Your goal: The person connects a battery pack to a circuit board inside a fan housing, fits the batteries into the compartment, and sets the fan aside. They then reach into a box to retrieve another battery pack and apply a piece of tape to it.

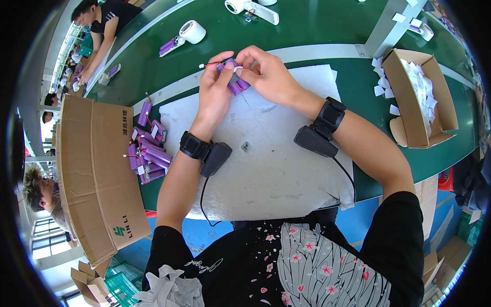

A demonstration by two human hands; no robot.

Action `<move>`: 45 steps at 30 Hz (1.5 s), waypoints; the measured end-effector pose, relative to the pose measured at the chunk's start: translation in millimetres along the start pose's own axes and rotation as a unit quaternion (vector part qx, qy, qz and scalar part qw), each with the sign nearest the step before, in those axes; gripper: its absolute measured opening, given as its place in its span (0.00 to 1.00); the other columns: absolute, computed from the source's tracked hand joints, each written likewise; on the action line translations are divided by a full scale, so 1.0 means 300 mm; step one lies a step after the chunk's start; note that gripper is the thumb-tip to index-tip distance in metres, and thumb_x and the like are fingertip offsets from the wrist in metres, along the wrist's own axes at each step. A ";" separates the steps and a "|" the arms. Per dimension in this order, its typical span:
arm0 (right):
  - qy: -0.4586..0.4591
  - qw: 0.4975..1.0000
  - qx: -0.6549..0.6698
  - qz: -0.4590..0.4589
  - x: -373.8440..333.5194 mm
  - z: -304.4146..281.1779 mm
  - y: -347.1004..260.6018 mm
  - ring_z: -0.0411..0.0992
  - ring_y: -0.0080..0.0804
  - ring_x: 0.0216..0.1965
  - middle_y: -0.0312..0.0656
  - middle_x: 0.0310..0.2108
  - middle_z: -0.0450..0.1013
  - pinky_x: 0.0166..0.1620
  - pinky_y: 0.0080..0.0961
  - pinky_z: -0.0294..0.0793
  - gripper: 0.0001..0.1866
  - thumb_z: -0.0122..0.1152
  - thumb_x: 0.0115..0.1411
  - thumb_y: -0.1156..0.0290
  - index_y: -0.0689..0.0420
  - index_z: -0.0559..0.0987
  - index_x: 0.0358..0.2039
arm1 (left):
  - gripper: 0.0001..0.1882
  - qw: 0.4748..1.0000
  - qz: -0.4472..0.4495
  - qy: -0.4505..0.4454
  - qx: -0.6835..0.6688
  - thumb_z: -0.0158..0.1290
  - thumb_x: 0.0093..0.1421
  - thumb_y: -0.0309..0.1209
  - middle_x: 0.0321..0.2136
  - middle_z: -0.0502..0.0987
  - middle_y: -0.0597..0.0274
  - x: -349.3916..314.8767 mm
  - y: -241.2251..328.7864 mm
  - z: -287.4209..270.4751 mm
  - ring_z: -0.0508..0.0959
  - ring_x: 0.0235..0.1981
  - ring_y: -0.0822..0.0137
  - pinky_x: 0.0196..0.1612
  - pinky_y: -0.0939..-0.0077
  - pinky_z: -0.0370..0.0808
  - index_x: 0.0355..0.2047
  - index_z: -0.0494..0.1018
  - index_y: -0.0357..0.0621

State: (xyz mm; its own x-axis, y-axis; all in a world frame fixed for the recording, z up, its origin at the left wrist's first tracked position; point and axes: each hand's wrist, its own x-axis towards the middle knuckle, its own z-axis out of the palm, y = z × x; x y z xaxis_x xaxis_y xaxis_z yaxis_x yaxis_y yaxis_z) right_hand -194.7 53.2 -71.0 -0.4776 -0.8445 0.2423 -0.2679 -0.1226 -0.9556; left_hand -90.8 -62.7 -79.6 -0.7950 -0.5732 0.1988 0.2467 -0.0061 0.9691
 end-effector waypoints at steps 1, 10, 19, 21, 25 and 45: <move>0.002 1.000 0.002 0.000 0.001 0.001 0.002 0.65 0.15 0.28 0.33 0.31 0.67 0.32 0.15 0.67 0.09 0.56 0.61 0.79 0.60 0.70 0.42 | 0.13 1.000 0.000 -0.001 -0.008 0.49 0.65 0.28 0.33 0.73 0.68 0.000 0.003 0.003 0.70 0.32 0.79 0.36 0.83 0.70 0.50 0.70 0.42; -0.003 1.000 0.009 -0.004 0.004 0.002 0.003 0.65 0.15 0.27 0.33 0.30 0.67 0.32 0.15 0.67 0.09 0.55 0.61 0.79 0.60 0.70 0.42 | 0.14 1.000 0.005 -0.020 -0.001 0.49 0.63 0.24 0.33 0.73 0.67 -0.001 0.004 -0.008 0.71 0.32 0.79 0.36 0.83 0.70 0.50 0.69 0.41; -0.015 1.000 -0.007 0.000 0.000 -0.004 -0.005 0.65 0.16 0.26 0.33 0.29 0.65 0.31 0.16 0.66 0.11 0.55 0.59 0.81 0.59 0.69 0.43 | 0.18 1.000 -0.016 -0.022 -0.010 0.49 0.58 0.19 0.34 0.74 0.66 -0.004 0.015 -0.001 0.72 0.32 0.78 0.36 0.83 0.71 0.50 0.69 0.41; -0.016 1.000 -0.002 -0.004 -0.003 -0.004 -0.003 0.65 0.16 0.26 0.33 0.29 0.64 0.31 0.16 0.66 0.12 0.54 0.58 0.82 0.59 0.69 0.43 | 0.19 0.999 -0.017 -0.028 -0.018 0.48 0.57 0.19 0.34 0.74 0.65 -0.006 0.017 -0.002 0.72 0.32 0.78 0.35 0.83 0.71 0.50 0.69 0.41; -0.020 1.000 0.005 -0.002 -0.004 -0.004 -0.006 0.64 0.16 0.26 0.33 0.29 0.63 0.31 0.16 0.66 0.13 0.53 0.57 0.83 0.59 0.69 0.43 | 0.20 0.999 -0.020 -0.034 -0.024 0.47 0.56 0.18 0.35 0.74 0.65 -0.005 0.017 -0.005 0.72 0.32 0.77 0.36 0.83 0.71 0.51 0.68 0.41; -0.031 0.999 0.008 -0.004 -0.007 -0.004 -0.004 0.62 0.16 0.27 0.32 0.29 0.60 0.31 0.16 0.64 0.15 0.51 0.56 0.85 0.58 0.69 0.44 | 0.24 0.998 -0.025 -0.051 -0.014 0.45 0.52 0.14 0.37 0.74 0.64 -0.009 0.031 -0.006 0.73 0.34 0.77 0.36 0.82 0.72 0.51 0.67 0.40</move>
State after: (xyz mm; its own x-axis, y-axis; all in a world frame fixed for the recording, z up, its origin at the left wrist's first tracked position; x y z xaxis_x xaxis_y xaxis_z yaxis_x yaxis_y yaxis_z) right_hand -194.4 55.9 -70.0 -0.4223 -0.8745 0.2386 -0.2567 -0.1371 -0.9567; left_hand -85.5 -62.6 -71.5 -0.8590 -0.4844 0.1659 0.2194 -0.0555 0.9741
